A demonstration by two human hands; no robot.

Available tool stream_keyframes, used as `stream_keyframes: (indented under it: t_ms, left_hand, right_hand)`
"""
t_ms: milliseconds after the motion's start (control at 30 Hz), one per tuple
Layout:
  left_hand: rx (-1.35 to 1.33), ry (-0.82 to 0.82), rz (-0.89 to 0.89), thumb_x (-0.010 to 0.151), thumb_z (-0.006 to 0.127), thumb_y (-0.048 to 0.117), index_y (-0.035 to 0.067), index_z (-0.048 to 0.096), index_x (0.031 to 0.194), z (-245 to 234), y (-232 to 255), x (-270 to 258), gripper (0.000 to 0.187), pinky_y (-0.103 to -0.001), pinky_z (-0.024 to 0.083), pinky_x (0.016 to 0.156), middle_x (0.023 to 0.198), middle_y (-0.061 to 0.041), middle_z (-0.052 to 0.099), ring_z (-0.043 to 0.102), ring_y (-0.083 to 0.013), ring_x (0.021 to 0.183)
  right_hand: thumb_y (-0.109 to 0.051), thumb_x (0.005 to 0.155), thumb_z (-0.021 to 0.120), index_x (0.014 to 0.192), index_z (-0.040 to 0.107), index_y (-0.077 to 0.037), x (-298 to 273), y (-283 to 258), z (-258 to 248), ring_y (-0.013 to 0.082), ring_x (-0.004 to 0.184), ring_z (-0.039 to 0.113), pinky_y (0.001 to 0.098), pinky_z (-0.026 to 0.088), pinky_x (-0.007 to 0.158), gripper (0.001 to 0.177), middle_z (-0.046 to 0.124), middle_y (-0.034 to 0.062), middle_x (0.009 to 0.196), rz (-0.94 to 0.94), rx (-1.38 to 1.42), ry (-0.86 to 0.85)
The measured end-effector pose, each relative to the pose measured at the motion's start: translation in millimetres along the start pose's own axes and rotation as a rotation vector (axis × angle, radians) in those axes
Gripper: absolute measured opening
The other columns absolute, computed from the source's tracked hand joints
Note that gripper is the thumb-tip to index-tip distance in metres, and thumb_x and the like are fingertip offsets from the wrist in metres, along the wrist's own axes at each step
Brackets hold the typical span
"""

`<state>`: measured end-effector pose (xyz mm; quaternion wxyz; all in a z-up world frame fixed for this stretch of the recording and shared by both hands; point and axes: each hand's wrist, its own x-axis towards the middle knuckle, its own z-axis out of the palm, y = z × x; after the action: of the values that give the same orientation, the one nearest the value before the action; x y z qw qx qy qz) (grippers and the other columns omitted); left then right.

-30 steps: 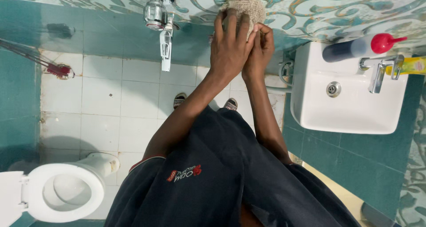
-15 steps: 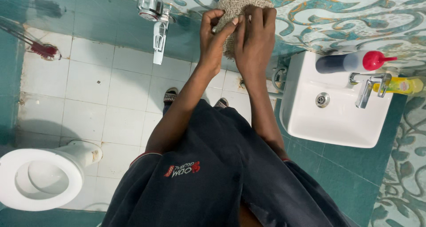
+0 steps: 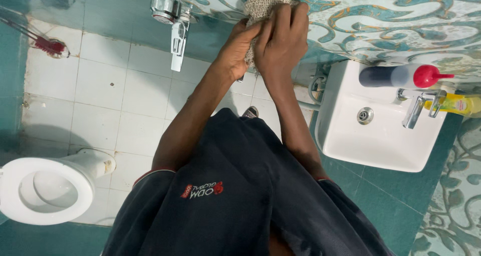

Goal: The person wipes the bathroom taps with a cloth, moving between different fixtures in the bathroom and then walking through the house.

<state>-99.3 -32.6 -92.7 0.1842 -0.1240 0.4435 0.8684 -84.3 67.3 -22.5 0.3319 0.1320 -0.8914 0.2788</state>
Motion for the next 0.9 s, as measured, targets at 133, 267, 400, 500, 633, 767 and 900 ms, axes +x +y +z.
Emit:
stream_keyframes:
  t_ms: [133, 267, 400, 500, 633, 767, 900]
  left_hand:
    - [-0.011, 0.080, 0.049, 0.083, 0.082, 0.038, 0.003, 0.017, 0.149, 8.4, -4.5, 1.3, 0.098, -0.056, 0.029, 0.117, 0.140, -0.019, 0.055, 0.043, -0.0284, 0.143]
    - [-0.011, 0.071, 0.265, 0.083, 0.082, 0.021, -0.001, 0.034, 0.126, 17.3, -4.9, -1.0, 0.068, -0.038, 0.056, 0.093, 0.119, -0.019, 0.059, 0.063, -0.0247, 0.112]
    - [0.257, 0.202, 0.504, 0.085, 0.080, 0.021, 0.001, 0.036, 0.118, 29.0, -8.9, -2.1, 0.059, -0.036, 0.060, 0.087, 0.115, -0.019, 0.063, 0.068, -0.0233, 0.105]
    - [0.460, 0.237, 0.583, 0.086, 0.082, 0.028, 0.002, 0.033, 0.115, 27.7, -7.2, -2.6, 0.063, -0.036, 0.061, 0.080, 0.108, -0.017, 0.068, 0.073, -0.0226, 0.096]
    - [0.589, 0.264, 0.671, 0.091, 0.082, 0.035, 0.001, 0.032, 0.119, 24.9, -12.8, -12.1, 0.067, -0.037, 0.061, 0.078, 0.104, -0.020, 0.069, 0.077, -0.0239, 0.089]
    - [0.508, 0.224, 0.694, 0.099, 0.075, 0.031, 0.002, 0.033, 0.139, 24.6, -18.9, -42.6, 0.065, -0.037, 0.063, 0.086, 0.115, -0.023, 0.073, 0.079, -0.0276, 0.103]
    - [0.826, 0.267, 0.880, 0.103, 0.073, 0.020, 0.002, 0.036, 0.146, 19.8, -23.6, -73.9, 0.060, -0.041, 0.059, 0.099, 0.138, -0.029, 0.060, 0.068, -0.0340, 0.124]
  right_hand:
    - [-0.011, 0.107, 0.053, 0.109, 0.057, -0.004, -4.4, 7.3, 4.3, 0.0301, 0.091, 0.057, 0.0441, 0.047, 0.075, 0.008, 0.047, 0.0145, 0.105, 0.087, 0.169, 0.045]
    - [-0.012, 0.112, 0.047, 0.104, 0.053, -0.002, -16.2, 15.7, 15.9, 0.0214, 0.084, 0.053, 0.0367, 0.045, 0.075, 0.015, 0.045, 0.0111, 0.100, 0.240, 0.377, 0.116]
    - [-0.016, 0.114, 0.047, 0.101, 0.050, -0.002, -30.1, 30.5, 34.6, 0.0152, 0.083, 0.042, 0.0319, 0.039, 0.075, 0.020, 0.044, 0.0050, 0.095, 0.346, 0.578, 0.223]
    - [-0.021, 0.116, 0.047, 0.103, 0.049, -0.002, -40.0, 40.3, 42.5, 0.0123, 0.085, 0.039, 0.0308, 0.040, 0.079, 0.023, 0.043, 0.0020, 0.094, 0.384, 0.698, 0.231]
    - [-0.024, 0.118, 0.052, 0.105, 0.047, -0.004, -49.3, 45.1, 40.9, 0.0116, 0.086, 0.042, 0.0282, 0.042, 0.083, 0.024, 0.044, 0.0016, 0.093, 0.401, 0.790, 0.203]
    - [-0.025, 0.113, 0.055, 0.122, 0.051, -0.004, -59.0, 36.0, 22.9, 0.0120, 0.097, 0.049, 0.0290, 0.045, 0.090, 0.024, 0.050, 0.0021, 0.107, 0.514, 0.910, 0.093]
    - [-0.026, 0.111, 0.061, 0.134, 0.050, -0.002, -82.2, 25.5, -6.5, 0.0103, 0.098, 0.050, 0.0285, 0.046, 0.089, 0.035, 0.051, 0.0018, 0.107, 0.480, 0.786, -0.001]
